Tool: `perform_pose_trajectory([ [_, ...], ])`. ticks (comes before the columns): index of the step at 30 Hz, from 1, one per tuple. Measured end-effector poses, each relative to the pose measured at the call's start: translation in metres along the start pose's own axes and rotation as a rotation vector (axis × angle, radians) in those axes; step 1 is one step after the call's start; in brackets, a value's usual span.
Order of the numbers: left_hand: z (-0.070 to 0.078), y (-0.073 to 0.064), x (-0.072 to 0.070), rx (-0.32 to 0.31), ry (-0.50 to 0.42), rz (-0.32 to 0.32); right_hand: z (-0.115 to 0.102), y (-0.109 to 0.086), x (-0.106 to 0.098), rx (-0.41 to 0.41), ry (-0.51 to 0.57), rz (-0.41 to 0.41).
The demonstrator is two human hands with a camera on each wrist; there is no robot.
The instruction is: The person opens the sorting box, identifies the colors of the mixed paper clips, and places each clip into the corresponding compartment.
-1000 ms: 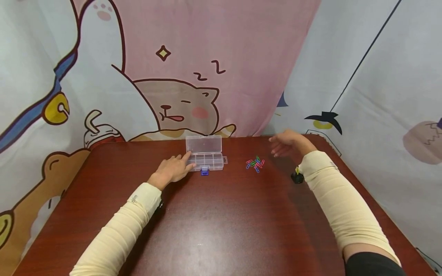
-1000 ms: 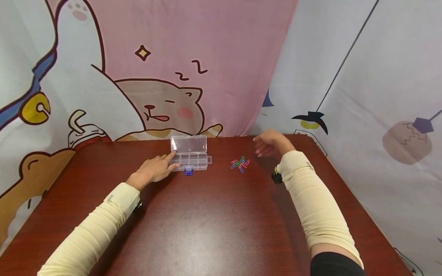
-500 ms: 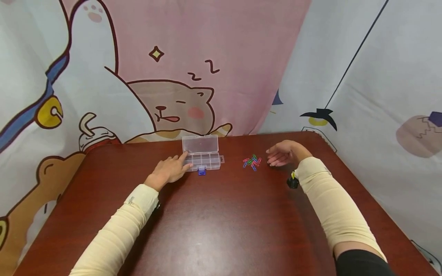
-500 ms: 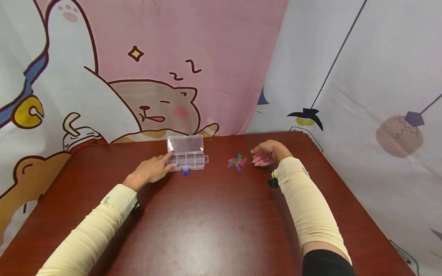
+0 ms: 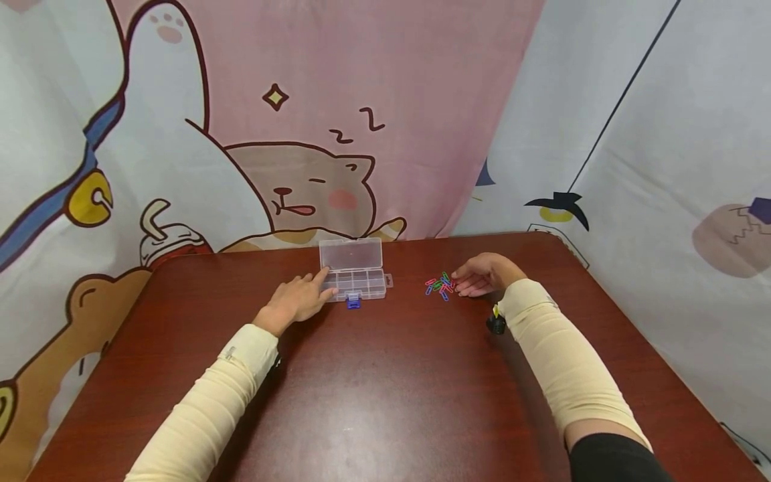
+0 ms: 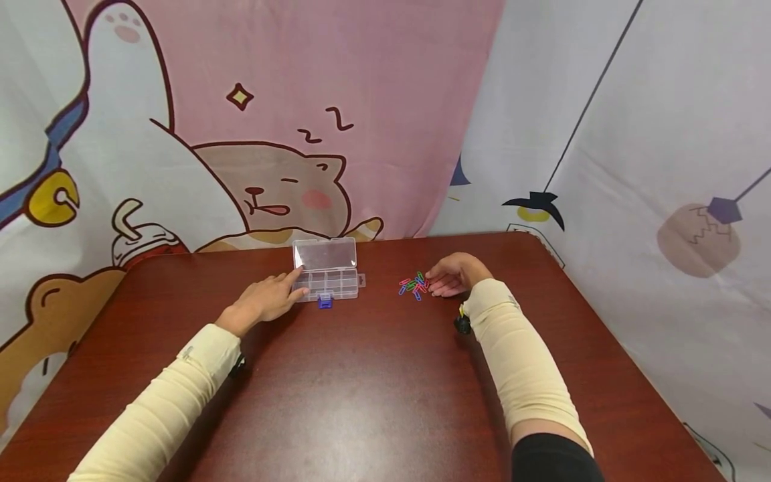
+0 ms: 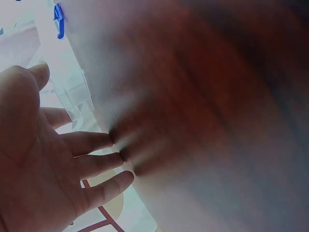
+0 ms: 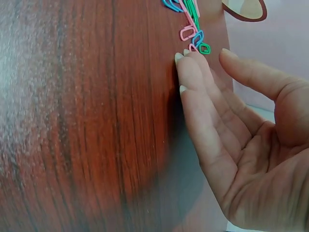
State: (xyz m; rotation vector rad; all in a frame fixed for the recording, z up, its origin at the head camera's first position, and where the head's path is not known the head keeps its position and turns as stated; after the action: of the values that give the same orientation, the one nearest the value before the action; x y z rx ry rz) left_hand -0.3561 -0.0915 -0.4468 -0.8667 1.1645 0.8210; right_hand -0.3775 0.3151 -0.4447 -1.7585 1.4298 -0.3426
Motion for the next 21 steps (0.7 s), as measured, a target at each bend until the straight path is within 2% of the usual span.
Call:
perform_pose_trajectory([
  [10, 0.001, -0.002, -0.001, 0.002, -0.008, 0.004, -0.005, -0.001, 0.007, 0.013, -0.049, 0.054],
  [16, 0.001, -0.002, -0.001, 0.001, -0.010, 0.009, -0.012, -0.002, 0.013, -0.006, -0.166, 0.138],
  [21, 0.002, -0.001, -0.001, 0.003, -0.004, 0.007, -0.016, -0.002, 0.016, -0.001, -0.227, 0.161],
])
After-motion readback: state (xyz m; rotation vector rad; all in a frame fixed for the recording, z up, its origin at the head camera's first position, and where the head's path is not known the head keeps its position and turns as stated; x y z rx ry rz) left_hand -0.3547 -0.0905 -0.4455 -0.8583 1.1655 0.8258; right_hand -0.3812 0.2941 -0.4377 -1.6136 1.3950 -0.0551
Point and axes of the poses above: each hand's wrist, its own y-axis towards the middle knuckle, its own x-axis out of the palm, z = x × y, the point moved 3 cm from there along y, towards the middle knuckle, and after that the axes turned 3 degrees about x, right-handed, at the moved point
